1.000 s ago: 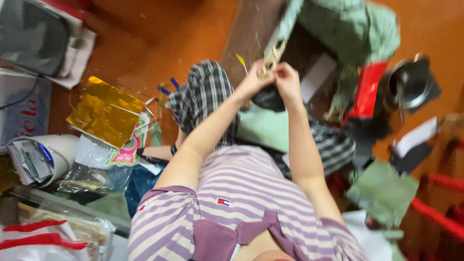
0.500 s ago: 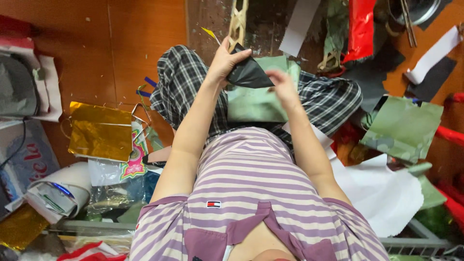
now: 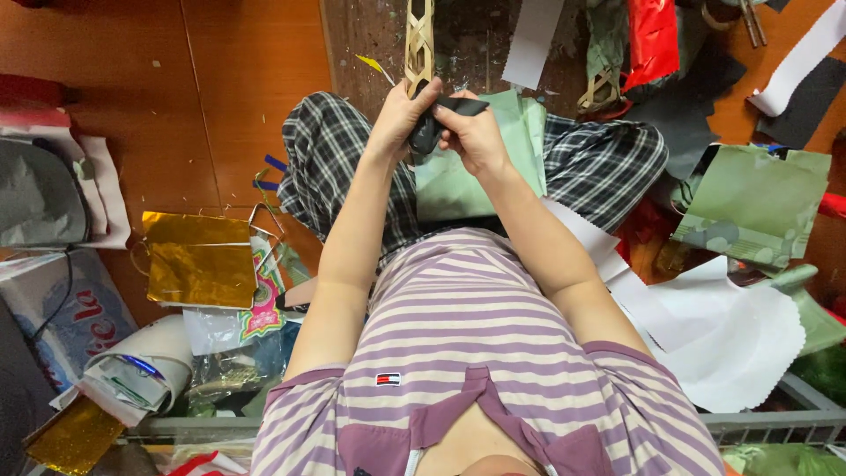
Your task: Wrapping and decorating a large giraffe-shaped craft item with colored paper and tape.
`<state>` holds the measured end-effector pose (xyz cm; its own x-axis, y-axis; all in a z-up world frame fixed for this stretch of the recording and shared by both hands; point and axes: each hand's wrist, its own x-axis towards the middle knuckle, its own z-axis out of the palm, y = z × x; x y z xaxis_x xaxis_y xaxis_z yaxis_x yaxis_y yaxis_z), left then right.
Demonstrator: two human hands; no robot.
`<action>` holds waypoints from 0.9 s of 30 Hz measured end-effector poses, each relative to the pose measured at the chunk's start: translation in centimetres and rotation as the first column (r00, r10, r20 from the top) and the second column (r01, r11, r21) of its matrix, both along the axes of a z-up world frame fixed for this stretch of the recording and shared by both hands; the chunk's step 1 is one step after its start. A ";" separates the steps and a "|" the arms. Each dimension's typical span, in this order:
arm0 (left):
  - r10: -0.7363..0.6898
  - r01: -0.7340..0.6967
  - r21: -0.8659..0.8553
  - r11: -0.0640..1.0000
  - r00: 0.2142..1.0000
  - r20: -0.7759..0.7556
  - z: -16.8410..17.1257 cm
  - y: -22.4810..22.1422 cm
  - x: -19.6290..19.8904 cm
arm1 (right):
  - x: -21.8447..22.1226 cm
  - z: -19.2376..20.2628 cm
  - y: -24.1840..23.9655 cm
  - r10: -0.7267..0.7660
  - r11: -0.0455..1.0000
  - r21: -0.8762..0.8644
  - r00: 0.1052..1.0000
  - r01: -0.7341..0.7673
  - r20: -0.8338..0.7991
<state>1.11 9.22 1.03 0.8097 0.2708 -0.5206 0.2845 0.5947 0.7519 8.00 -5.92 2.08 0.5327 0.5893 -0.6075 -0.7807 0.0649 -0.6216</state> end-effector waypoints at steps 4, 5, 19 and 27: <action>-0.048 0.043 0.055 0.998 0.995 0.086 -1.0 0.3 -0.3 | 1.1 2.3 0.4 0.039 0.999 0.005 0.995 -0.040 0.093; -0.057 0.049 0.057 0.997 0.989 0.140 -1.0 0.3 -0.4 | 1.5 3.7 0.4 0.112 0.993 0.023 0.987 -0.115 0.111; -0.055 0.061 -0.094 0.994 0.996 0.065 1.8 -0.4 0.0 | 2.4 -0.5 2.5 0.148 0.983 -0.180 0.711 -0.030 0.687; 0.019 -0.017 -0.125 0.992 1.000 0.014 0.6 -0.5 0.3 | 3.9 -2.0 2.4 0.207 0.978 -0.199 0.485 -0.068 0.850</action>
